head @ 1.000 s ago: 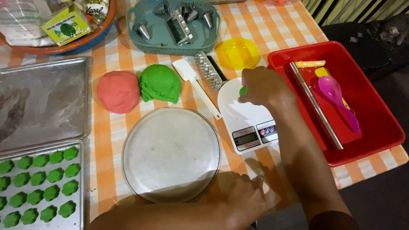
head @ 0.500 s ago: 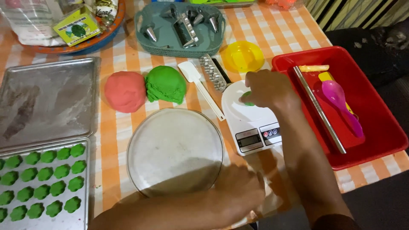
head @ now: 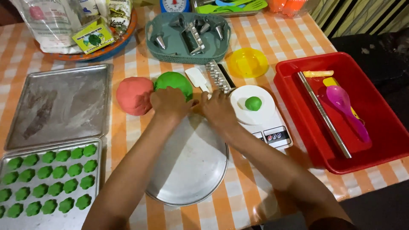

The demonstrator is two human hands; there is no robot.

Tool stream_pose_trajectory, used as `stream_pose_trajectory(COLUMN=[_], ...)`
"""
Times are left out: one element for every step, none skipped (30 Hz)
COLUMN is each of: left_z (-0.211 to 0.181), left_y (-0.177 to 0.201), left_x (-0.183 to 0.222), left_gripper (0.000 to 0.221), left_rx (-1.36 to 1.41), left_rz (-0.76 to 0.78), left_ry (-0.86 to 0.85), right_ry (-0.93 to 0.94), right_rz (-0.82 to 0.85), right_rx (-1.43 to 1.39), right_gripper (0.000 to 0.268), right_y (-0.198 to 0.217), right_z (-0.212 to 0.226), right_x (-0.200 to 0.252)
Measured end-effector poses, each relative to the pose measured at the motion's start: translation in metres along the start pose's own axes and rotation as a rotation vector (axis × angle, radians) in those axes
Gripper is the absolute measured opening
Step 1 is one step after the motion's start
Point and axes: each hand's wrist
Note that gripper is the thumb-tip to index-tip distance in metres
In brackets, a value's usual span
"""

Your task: Shaping green dough by rolling it into balls, weighing each piece on a scale, and pressing it into a mold.

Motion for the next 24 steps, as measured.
stream_pose_trajectory(left_z=[0.003,0.004,0.005,-0.001,-0.007,-0.013,-0.009,-0.007,-0.003,-0.002,0.0,0.003,0.005,0.006,0.007,0.005,0.003,0.001,0.003,0.005,0.008,0.012,0.016,0.022], left_y=[-0.02,-0.043,-0.066,-0.046,-0.025,-0.003,-0.019,-0.036,-0.053,-0.06,-0.068,-0.073,-0.074,-0.076,-0.079,-0.071,-0.064,-0.056,-0.058,-0.061,-0.063,-0.067,-0.071,-0.073], left_x=[-0.02,-0.039,-0.058,-0.041,-0.025,-0.01,-0.023,-0.035,-0.046,-0.05,-0.053,-0.057,-0.058,-0.06,-0.061,-0.053,-0.046,-0.039,-0.042,-0.045,-0.047,-0.05,-0.051,-0.055], left_gripper=[0.057,0.043,0.033,0.033,0.033,0.034,0.034,0.032,0.03,0.03,0.029,0.028,0.028,0.029,0.031,0.031,0.031,0.031,0.031,0.028,0.025,0.025,0.025,0.024], left_rx=[0.002,-0.027,-0.056,-0.057,-0.041,-0.027,-0.031,-0.056,-0.081,-0.08,-0.086,-0.093,-0.092,-0.09,-0.088,-0.086,-0.077,-0.07,-0.07,-0.062,-0.055,-0.054,-0.047,-0.039], left_rz=[-0.001,-0.04,-0.078,-0.07,-0.082,-0.096,-0.091,-0.128,-0.166,-0.162,-0.172,-0.188,-0.19,-0.195,-0.2,-0.199,-0.196,-0.195,-0.195,-0.189,-0.184,-0.184,-0.179,-0.181], left_ry=[0.0,0.036,0.072,0.064,0.083,0.102,0.094,0.101,0.109,0.107,0.097,0.091,0.093,0.088,0.082,0.084,0.079,0.073,0.074,0.051,0.028,0.033,-0.003,-0.034], right_ry=[0.001,-0.006,-0.013,-0.021,-0.065,-0.109,-0.119,-0.151,-0.183,-0.185,-0.187,-0.185,-0.182,-0.182,-0.181,-0.179,-0.171,-0.163,-0.162,-0.161,-0.16,-0.155,-0.096,-0.032], right_rz=[0.0,0.082,0.163,0.171,0.201,0.226,0.23,0.241,0.252,0.256,0.278,0.295,0.293,0.264,0.235,0.237,0.214,0.188,0.188,0.173,0.158,0.159,0.135,0.105], right_rx=[0.002,-0.063,-0.128,-0.13,-0.184,-0.239,-0.242,-0.294,-0.347,-0.346,-0.346,-0.345,-0.344,-0.363,-0.383,-0.382,-0.444,-0.507,-0.507,-0.506,-0.504,-0.504,-0.482,-0.457], right_gripper=[0.028,0.031,0.035,0.035,0.033,0.032,0.032,0.03,0.028,0.028,0.032,0.036,0.036,0.045,0.053,0.053,0.052,0.051,0.051,0.048,0.045,0.045,0.042,0.039], right_y=[0.003,0.005,0.006,0.012,0.017,0.023,0.029,0.035,0.041,0.051,0.061,0.073,0.08,0.087,0.093,0.102,0.111,0.121,0.121,0.121,0.121,0.117,0.114,0.111], right_z=[0.001,0.002,0.003,0.003,0.003,0.002,-0.002,-0.007,-0.012,-0.019,-0.025,-0.032,-0.039,-0.046,-0.053,-0.054,-0.055,-0.056,-0.055,-0.054,-0.052,-0.052,-0.052,-0.052], right_x=[-0.004,-0.003,-0.004,-0.005,-0.007,-0.011,-0.013,-0.015,-0.016,-0.015,-0.014,-0.014,-0.015,-0.015,-0.015,-0.015,-0.015,-0.016,-0.016,-0.015,-0.015,-0.013,-0.012,-0.013])
Point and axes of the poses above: each hand's wrist, its own x-axis away from the middle knuckle, its own y-axis out of the back of the hand, z = x × y, and after that the axes turned 5 degrees about -y, right-handed
